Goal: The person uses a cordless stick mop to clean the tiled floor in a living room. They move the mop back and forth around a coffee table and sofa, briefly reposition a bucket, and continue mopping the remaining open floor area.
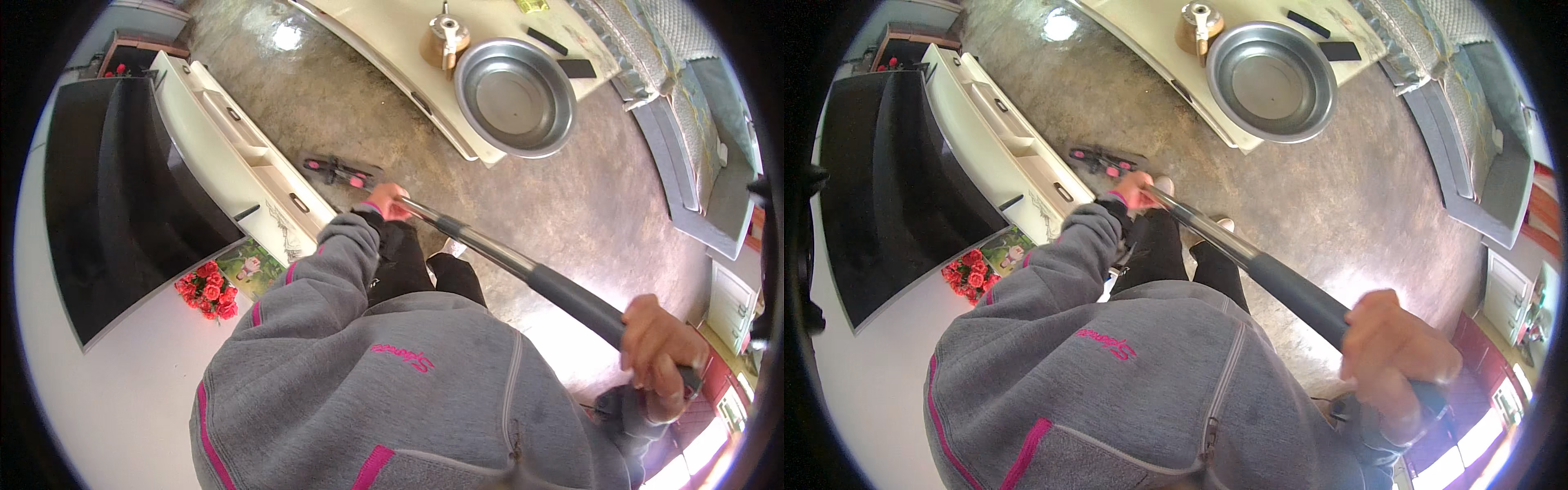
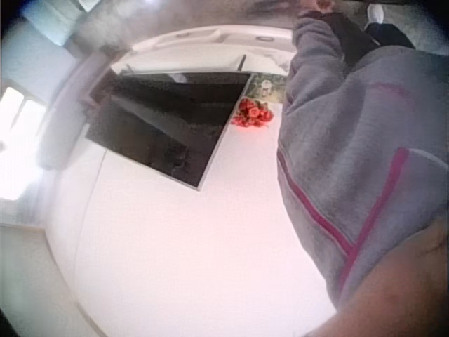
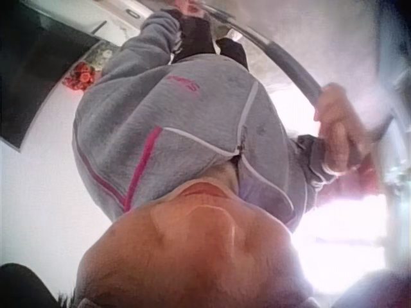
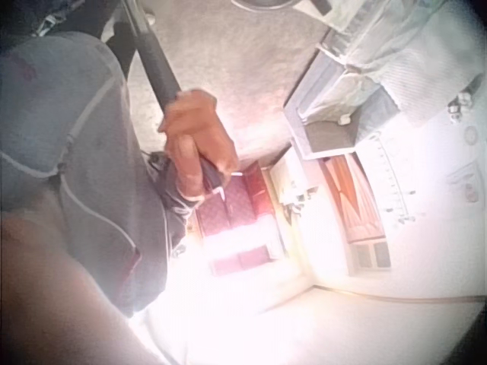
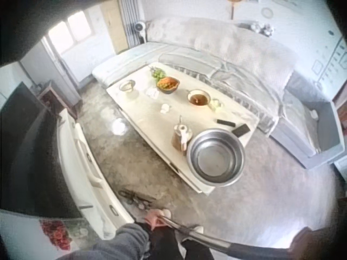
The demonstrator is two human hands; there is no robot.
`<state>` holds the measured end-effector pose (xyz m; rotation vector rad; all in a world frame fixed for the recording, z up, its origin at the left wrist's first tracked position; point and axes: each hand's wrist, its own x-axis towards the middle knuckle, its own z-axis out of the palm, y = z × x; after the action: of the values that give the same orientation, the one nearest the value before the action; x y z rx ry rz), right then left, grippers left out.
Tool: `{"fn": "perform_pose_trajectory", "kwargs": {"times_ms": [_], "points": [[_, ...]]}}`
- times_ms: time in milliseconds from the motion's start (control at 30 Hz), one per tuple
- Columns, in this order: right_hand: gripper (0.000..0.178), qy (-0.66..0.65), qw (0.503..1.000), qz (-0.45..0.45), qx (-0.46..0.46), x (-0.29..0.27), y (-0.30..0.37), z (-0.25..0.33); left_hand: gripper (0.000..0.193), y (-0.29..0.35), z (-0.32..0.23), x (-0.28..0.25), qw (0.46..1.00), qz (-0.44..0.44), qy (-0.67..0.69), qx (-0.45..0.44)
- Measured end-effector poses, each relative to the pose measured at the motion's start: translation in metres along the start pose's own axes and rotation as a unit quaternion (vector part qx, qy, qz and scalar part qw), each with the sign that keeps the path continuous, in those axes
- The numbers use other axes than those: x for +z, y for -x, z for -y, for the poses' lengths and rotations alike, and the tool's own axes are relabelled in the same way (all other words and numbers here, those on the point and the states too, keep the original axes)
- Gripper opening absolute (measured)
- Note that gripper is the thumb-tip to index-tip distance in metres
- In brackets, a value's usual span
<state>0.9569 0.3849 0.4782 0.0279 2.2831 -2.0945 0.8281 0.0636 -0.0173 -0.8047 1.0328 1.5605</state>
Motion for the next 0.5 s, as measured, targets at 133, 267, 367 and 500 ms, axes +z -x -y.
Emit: {"fn": "perform_pose_trajectory", "kwargs": {"times_ms": [133,267,367,500], "points": [[0.022,0.079,0.997,-0.005,0.006,-0.061,0.071,0.033,0.016,0.012,0.089,0.079,0.99,0.116,-0.014,-0.074],[0.024,0.085,0.995,-0.042,-0.037,-0.097,0.145,0.066,0.009,0.03,0.145,0.172,0.984,0.069,-0.061,-0.15],[0.029,0.128,0.987,-0.081,-0.048,-0.105,0.187,0.083,0.006,0.046,0.152,0.2,0.985,0.058,-0.106,-0.122],[0.028,0.75,0.616,-0.238,-0.041,-0.063,0.201,0.04,0.009,0.048,0.133,0.162,0.997,-0.005,-0.066,-0.031]]}}
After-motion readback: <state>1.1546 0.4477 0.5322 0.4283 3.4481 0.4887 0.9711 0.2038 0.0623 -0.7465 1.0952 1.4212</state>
